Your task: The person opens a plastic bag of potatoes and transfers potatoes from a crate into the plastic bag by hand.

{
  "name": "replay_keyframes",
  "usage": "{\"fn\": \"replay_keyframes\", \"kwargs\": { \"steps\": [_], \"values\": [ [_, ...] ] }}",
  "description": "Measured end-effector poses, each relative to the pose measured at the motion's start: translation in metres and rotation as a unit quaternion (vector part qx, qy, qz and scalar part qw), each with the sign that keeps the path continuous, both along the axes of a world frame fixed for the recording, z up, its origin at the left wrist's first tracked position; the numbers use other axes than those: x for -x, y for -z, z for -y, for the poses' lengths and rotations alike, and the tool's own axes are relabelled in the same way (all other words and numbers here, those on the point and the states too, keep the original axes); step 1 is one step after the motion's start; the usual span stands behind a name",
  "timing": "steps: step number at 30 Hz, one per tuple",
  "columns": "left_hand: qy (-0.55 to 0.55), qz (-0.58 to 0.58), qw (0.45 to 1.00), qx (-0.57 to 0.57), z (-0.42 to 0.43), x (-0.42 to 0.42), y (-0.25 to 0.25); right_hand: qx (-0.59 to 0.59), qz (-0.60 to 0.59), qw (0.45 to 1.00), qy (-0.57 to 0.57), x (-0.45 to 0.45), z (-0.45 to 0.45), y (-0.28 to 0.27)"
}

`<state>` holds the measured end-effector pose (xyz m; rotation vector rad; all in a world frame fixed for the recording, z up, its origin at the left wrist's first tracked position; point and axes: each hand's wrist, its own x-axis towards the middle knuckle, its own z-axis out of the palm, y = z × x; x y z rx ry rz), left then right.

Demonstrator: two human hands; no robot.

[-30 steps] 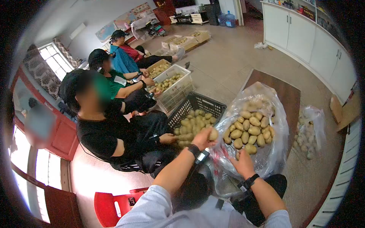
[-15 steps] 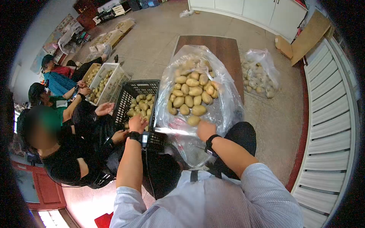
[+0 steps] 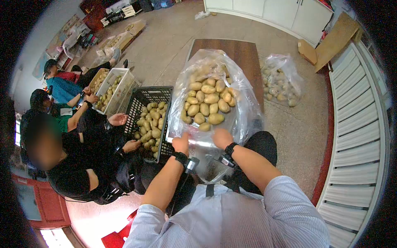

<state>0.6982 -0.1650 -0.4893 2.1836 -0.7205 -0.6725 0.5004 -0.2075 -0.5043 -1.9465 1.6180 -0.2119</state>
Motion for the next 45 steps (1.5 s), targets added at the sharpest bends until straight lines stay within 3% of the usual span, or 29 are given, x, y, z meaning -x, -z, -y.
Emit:
{"fn": "replay_keyframes", "kwargs": {
  "steps": [2,3,5,7,8,9,10,13,17,19,20,22,23,26,28,32,33,34,35,37,41,43,44,45],
  "values": [
    [0.057,-0.247,0.965,-0.069,-0.002,0.008,0.017,0.015,0.042,0.999,-0.007,0.001,0.004,0.004],
    [0.061,-0.247,0.965,-0.068,-0.004,0.015,0.016,0.017,0.041,0.999,-0.003,0.002,0.004,0.002],
    [0.077,-0.450,0.885,-0.093,-0.005,0.029,0.009,0.032,0.033,0.998,-0.030,0.000,0.004,-0.003],
    [0.128,-0.481,0.862,-0.100,0.005,0.031,0.047,0.022,0.052,0.998,-0.020,-0.001,0.002,0.000],
    [0.206,-0.470,0.855,-0.074,0.016,0.028,0.095,0.019,0.045,0.998,-0.028,-0.003,-0.002,-0.015],
    [0.282,-0.455,0.843,-0.047,0.022,0.033,0.073,0.015,0.038,0.998,-0.038,-0.004,-0.004,-0.023],
    [0.122,-0.539,0.828,-0.096,0.023,0.039,0.052,0.039,0.072,0.996,-0.039,-0.004,-0.009,-0.030],
    [0.116,-0.534,0.831,-0.104,0.033,0.048,0.062,-0.044,0.092,0.995,-0.013,-0.006,-0.011,-0.046],
    [0.188,-0.462,0.863,-0.083,0.041,0.052,0.073,-0.004,0.079,0.997,-0.023,-0.012,-0.022,-0.056],
    [0.306,-0.322,0.894,-0.058,0.041,0.047,0.081,-0.022,0.092,0.996,-0.007,-0.015,-0.022,-0.052],
    [0.403,-0.188,0.895,-0.036,0.040,0.044,0.080,-0.026,0.091,0.995,-0.004,-0.015,-0.024,-0.044],
    [0.505,0.019,0.863,0.002,0.040,0.039,0.079,-0.041,0.087,0.995,0.028,-0.016,-0.024,-0.029],
    [0.487,0.023,0.873,-0.003,0.041,0.042,0.087,-0.045,0.086,0.995,0.029,-0.015,-0.026,-0.032],
    [0.336,-0.106,0.934,-0.052,0.040,0.056,0.089,0.039,0.009,0.999,0.028,-0.010,-0.027,-0.051],
    [0.234,-0.173,0.954,-0.069,0.040,0.066,0.080,0.228,0.010,0.964,0.133,-0.006,-0.028,-0.062],
    [0.114,-0.248,0.957,-0.101,0.038,0.076,0.040,0.276,0.009,0.933,0.229,0.004,-0.008,-0.013],
    [0.084,-0.271,0.952,-0.113,0.038,0.079,0.029,0.094,0.109,0.958,0.246,0.007,-0.001,-0.008],
    [0.057,-0.290,0.947,-0.127,0.040,0.081,0.018,-0.093,0.205,0.941,0.251,0.009,0.003,-0.002],
    [0.056,-0.290,0.947,-0.126,0.039,0.078,0.035,-0.092,0.206,0.942,0.250,0.010,0.006,0.008],
    [0.282,-0.074,0.956,-0.041,0.039,0.068,0.093,-0.205,0.303,0.901,0.234,0.008,0.012,0.026],
    [0.157,-0.183,0.969,-0.056,0.047,0.077,0.120,-0.166,0.368,0.875,0.268,-0.003,0.013,0.044],
    [0.323,-0.015,0.945,-0.054,0.046,0.066,0.145,0.009,0.286,0.951,0.116,0.002,0.014,0.071],
    [0.323,-0.015,0.945,-0.054,0.044,0.068,0.139,0.010,0.286,0.951,0.116,0.003,0.011,0.072],
    [0.228,-0.120,0.964,-0.056,0.038,0.072,0.123,0.051,0.267,0.959,0.080,0.005,0.008,0.071]
  ]
}}
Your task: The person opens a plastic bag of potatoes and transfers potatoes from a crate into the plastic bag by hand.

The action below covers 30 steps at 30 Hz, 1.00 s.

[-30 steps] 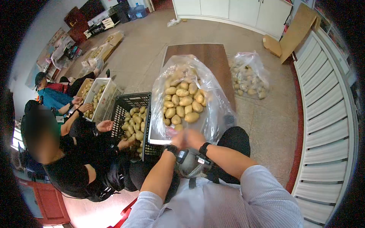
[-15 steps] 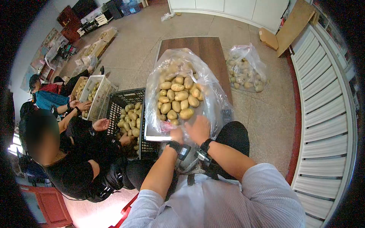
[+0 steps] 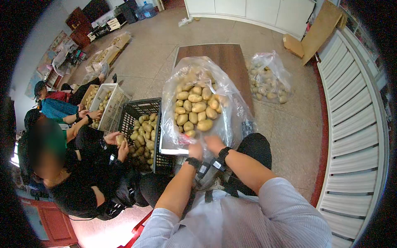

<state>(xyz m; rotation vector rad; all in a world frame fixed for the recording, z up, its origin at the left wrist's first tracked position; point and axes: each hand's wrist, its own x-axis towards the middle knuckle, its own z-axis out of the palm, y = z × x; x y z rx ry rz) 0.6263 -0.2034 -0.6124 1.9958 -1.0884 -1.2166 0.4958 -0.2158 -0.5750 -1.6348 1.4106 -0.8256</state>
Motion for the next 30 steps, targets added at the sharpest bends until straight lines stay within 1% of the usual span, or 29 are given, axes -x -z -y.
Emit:
{"fn": "replay_keyframes", "kwargs": {
  "steps": [1,2,4,5,7,8,10,11,13,14,15,16,17,18,19,20,21,22,23,24,26,27,28,30],
  "values": [
    [-0.102,-0.093,0.990,-0.037,-0.006,0.004,-0.018,0.048,-0.025,0.998,-0.024,0.001,-0.003,-0.001],
    [-0.102,-0.094,0.990,-0.036,-0.012,0.004,-0.037,0.049,-0.025,0.998,-0.025,0.002,-0.005,-0.007],
    [-0.023,0.009,0.999,-0.031,-0.026,0.001,-0.072,0.029,-0.068,0.993,-0.088,0.002,-0.011,-0.021],
    [-0.025,0.009,0.999,-0.029,-0.031,0.000,-0.079,0.031,-0.068,0.993,-0.089,0.001,-0.013,-0.017],
    [-0.056,0.021,0.998,-0.017,-0.043,0.001,-0.095,-0.022,-0.049,0.996,-0.071,-0.001,-0.021,-0.009],
    [-0.057,0.021,0.998,-0.017,-0.048,0.002,-0.097,-0.021,-0.049,0.996,-0.072,-0.002,-0.027,-0.009],
    [-0.105,-0.066,0.992,-0.021,-0.059,0.002,-0.099,-0.039,-0.059,0.995,-0.076,-0.005,-0.039,-0.007],
    [-0.106,-0.066,0.992,-0.018,-0.063,0.000,-0.099,-0.036,-0.060,0.995,-0.077,-0.006,-0.042,0.001],
    [-0.063,-0.093,0.994,0.010,-0.075,-0.003,-0.099,-0.038,-0.101,0.987,-0.118,-0.004,-0.048,0.022],
    [-0.064,-0.093,0.994,0.012,-0.076,-0.007,-0.078,-0.035,-0.101,0.987,-0.119,-0.002,-0.050,0.020],
    [-0.020,-0.049,0.999,-0.009,-0.074,-0.014,-0.042,0.022,-0.198,0.965,-0.171,-0.002,-0.053,0.015],
    [0.022,-0.005,0.999,-0.030,-0.072,-0.019,-0.022,0.080,-0.292,0.927,-0.220,-0.003,-0.055,0.009],
    [0.017,-0.004,0.999,-0.031,-0.076,-0.019,-0.032,0.081,-0.291,0.927,-0.225,-0.002,-0.055,0.003],
    [-0.005,-0.015,1.000,-0.007,-0.081,-0.015,-0.055,0.047,-0.278,0.933,-0.223,0.001,-0.053,-0.005],
    [-0.028,-0.028,0.999,0.016,-0.086,-0.013,-0.068,0.012,-0.267,0.938,-0.222,0.001,-0.053,-0.012],
    [-0.035,-0.030,0.999,0.012,-0.084,-0.014,-0.050,0.010,-0.268,0.936,-0.230,0.000,-0.054,-0.018],
    [-0.105,-0.032,0.991,0.076,-0.077,-0.016,-0.016,-0.049,-0.263,0.943,-0.199,0.000,-0.054,-0.025],
    [-0.175,-0.033,0.974,0.139,-0.074,-0.018,0.004,-0.107,-0.259,0.945,-0.168,-0.002,-0.055,-0.033],
    [-0.179,-0.051,0.981,0.046,-0.072,-0.026,-0.010,-0.085,-0.237,0.957,-0.141,-0.002,-0.062,-0.052],
    [-0.192,-0.053,0.979,0.042,-0.068,-0.027,-0.014,-0.087,-0.241,0.954,-0.154,-0.002,-0.064,-0.058],
    [-0.193,-0.079,0.977,0.049,-0.066,-0.035,-0.014,-0.058,-0.332,0.937,-0.098,-0.008,-0.066,-0.067],
    [-0.071,0.031,0.992,0.094,-0.065,-0.043,0.023,-0.054,-0.340,0.936,-0.073,-0.012,-0.072,-0.088],
    [-0.221,-0.095,0.965,0.101,-0.060,-0.035,0.017,-0.058,-0.339,0.934,-0.092,-0.015,-0.074,-0.099],
    [-0.221,-0.146,0.960,0.086,-0.065,-0.027,-0.043,0.021,-0.339,0.936,-0.090,-0.019,-0.068,-0.113]
  ]
}}
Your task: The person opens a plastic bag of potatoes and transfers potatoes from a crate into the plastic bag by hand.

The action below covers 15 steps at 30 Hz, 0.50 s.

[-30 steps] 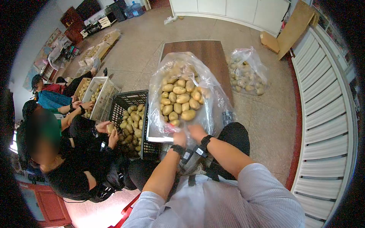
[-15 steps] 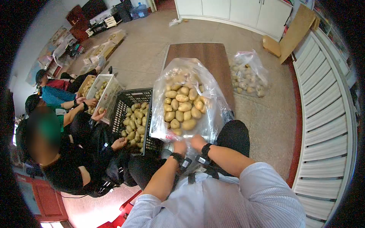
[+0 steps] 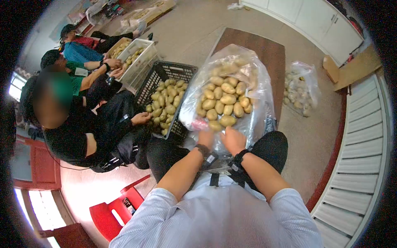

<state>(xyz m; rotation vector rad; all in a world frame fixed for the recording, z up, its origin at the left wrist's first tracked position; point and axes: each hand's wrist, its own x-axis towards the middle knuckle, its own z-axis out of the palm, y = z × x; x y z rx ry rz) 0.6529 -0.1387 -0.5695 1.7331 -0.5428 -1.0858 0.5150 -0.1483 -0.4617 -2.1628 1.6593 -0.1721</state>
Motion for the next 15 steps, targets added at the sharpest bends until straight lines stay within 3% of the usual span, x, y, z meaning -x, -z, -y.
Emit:
{"fn": "replay_keyframes", "kwargs": {
  "steps": [4,6,12,13,15],
  "values": [
    [0.027,0.060,0.995,0.069,0.005,0.003,0.011,0.065,0.071,0.994,-0.056,-0.009,0.016,-0.004],
    [0.182,0.242,0.952,0.042,0.011,-0.006,0.037,0.102,0.065,0.981,-0.150,-0.011,0.029,0.003],
    [0.278,0.404,0.868,0.074,0.024,-0.013,0.026,0.118,0.083,0.973,-0.181,-0.013,0.048,0.018],
    [0.280,0.404,0.868,0.075,0.030,-0.012,0.024,0.146,0.080,0.970,-0.176,-0.014,0.050,0.021],
    [0.189,0.153,0.967,-0.071,0.043,-0.010,-0.009,0.142,0.051,0.974,-0.170,-0.015,0.059,0.024]
  ]
}}
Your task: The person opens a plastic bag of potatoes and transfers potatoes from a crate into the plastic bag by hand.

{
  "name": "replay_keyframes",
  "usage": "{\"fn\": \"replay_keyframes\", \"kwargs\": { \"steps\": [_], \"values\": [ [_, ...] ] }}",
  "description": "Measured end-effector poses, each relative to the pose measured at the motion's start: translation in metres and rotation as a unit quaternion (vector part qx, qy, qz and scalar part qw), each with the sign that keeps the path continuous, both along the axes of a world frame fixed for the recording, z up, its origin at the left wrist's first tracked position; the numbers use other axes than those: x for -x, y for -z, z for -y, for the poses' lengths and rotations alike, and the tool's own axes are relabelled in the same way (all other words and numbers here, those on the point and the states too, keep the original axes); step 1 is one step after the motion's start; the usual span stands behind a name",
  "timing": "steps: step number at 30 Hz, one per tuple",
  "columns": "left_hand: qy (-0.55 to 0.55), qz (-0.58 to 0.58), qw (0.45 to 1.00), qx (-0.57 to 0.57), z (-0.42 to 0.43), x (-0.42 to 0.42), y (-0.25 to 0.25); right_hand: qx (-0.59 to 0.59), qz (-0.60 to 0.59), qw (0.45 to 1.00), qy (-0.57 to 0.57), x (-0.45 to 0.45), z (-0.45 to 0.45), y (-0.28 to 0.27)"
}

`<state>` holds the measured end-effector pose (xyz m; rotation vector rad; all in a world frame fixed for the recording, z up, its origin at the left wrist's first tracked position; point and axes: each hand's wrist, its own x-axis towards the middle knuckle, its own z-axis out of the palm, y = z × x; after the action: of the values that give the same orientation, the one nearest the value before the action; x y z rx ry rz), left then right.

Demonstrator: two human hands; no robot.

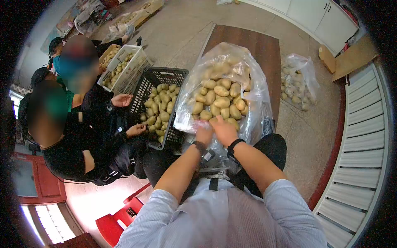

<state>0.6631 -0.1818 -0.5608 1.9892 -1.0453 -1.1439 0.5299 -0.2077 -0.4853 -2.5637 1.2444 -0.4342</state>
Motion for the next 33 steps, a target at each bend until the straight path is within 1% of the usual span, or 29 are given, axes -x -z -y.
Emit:
{"fn": "replay_keyframes", "kwargs": {
  "steps": [1,3,4,6,7,8,9,10,11,12,13,14,15,17,18,19,20,21,22,23,24,25,26,27,29,30,31,33],
  "values": [
    [0.001,0.001,1.000,0.001,0.003,-0.003,-0.008,-0.001,-0.029,1.000,0.008,-0.001,0.004,0.001],
    [-0.018,-0.029,0.998,0.053,0.007,-0.007,0.001,0.005,-0.041,0.999,0.008,-0.001,0.007,0.002],
    [-0.018,-0.029,0.998,0.054,0.007,-0.006,0.006,0.011,-0.054,0.998,0.006,-0.001,0.007,0.003],
    [-0.136,-0.049,0.989,0.036,0.000,-0.006,0.037,0.030,-0.064,0.997,0.007,-0.001,0.005,0.001],
    [-0.138,-0.050,0.988,0.037,-0.006,-0.014,0.050,0.048,-0.073,0.996,0.007,-0.002,0.005,0.000],
    [0.027,0.101,0.994,0.019,-0.016,-0.025,0.065,0.049,-0.073,0.996,0.006,-0.002,0.004,0.000],
    [0.191,0.247,0.950,-0.001,-0.027,-0.031,0.082,0.038,-0.095,0.995,0.012,-0.003,0.002,0.000],
    [0.138,0.234,0.962,0.019,-0.035,-0.031,0.106,0.029,-0.117,0.993,0.016,-0.004,0.001,-0.001],
    [0.131,0.234,0.963,0.020,-0.038,-0.025,0.095,0.032,-0.117,0.993,0.010,-0.004,0.001,-0.001],
    [0.038,0.217,0.972,0.078,-0.044,-0.018,0.073,0.017,-0.129,0.991,0.012,-0.003,0.001,0.000],
    [-0.061,0.199,0.969,0.135,-0.049,-0.014,0.060,0.003,-0.140,0.990,0.009,-0.003,0.002,0.002],
    [-0.053,0.160,0.978,0.119,-0.048,-0.021,0.077,-0.022,-0.160,0.987,0.015,-0.002,0.003,0.003],
    [-0.183,0.040,0.980,-0.063,-0.046,-0.016,0.006,-0.041,-0.138,0.989,0.036,-0.001,0.004,0.010],
    [-0.278,0.107,0.952,-0.077,-0.041,-0.017,0.010,-0.085,-0.124,0.987,0.055,0.000,0.003,-0.008],
    [-0.287,0.101,0.952,-0.037,-0.051,-0.016,-0.052,-0.083,-0.057,0.993,0.053,0.001,0.001,-0.013],
    [-0.301,0.096,0.948,-0.033,-0.051,-0.020,-0.072,-0.083,0.010,0.995,0.054,0.004,0.001,-0.015],
    [-0.306,0.061,0.949,0.035,-0.055,-0.023,-0.101,-0.119,0.014,0.992,0.043,0.008,0.008,-0.012],
    [-0.305,0.025,0.946,0.103,-0.057,-0.028,-0.119,-0.118,0.016,0.992,0.041,0.007,0.011,-0.012],
    [-0.302,0.024,0.947,0.104,-0.052,-0.034,-0.119,-0.135,0.080,0.986,0.048,0.009,0.014,-0.013],
    [-0.305,0.038,0.938,0.159,-0.044,-0.041,-0.113,-0.150,0.143,0.977,0.057,0.014,0.017,-0.014],
    [-0.307,0.050,0.926,0.214,-0.036,-0.045,-0.114,-0.141,0.170,0.973,0.065,0.013,0.021,-0.012],
    [-0.287,0.046,0.932,0.218,-0.028,-0.049,-0.114,-0.138,0.169,0.973,0.072,0.016,0.025,-0.011],
    [-0.243,-0.107,0.948,0.175,-0.025,-0.055,-0.133,-0.305,0.248,0.914,0.096,0.011,0.022,-0.026],
    [-0.192,-0.258,0.939,0.125,-0.023,-0.061,-0.158,-0.458,0.322,0.820,0.118,0.006,0.019,-0.042],
    [-0.123,-0.279,0.950,0.062,-0.020,-0.068,-0.189,-0.465,0.326,0.818,0.087,-0.003,0.013,-0.066],
    [-0.082,-0.269,0.960,0.015,-0.014,-0.073,-0.195,-0.459,0.317,0.827,0.075,-0.008,0.009,-0.078],
    [-0.043,-0.262,0.964,-0.003,-0.013,-0.076,-0.207,-0.482,0.338,0.806,0.059,-0.015,0.006,-0.087],
    [0.009,-0.301,0.952,-0.049,-0.010,-0.081,-0.222,-0.481,0.328,0.813,0.025,-0.027,0.003,-0.093]
  ]
}}
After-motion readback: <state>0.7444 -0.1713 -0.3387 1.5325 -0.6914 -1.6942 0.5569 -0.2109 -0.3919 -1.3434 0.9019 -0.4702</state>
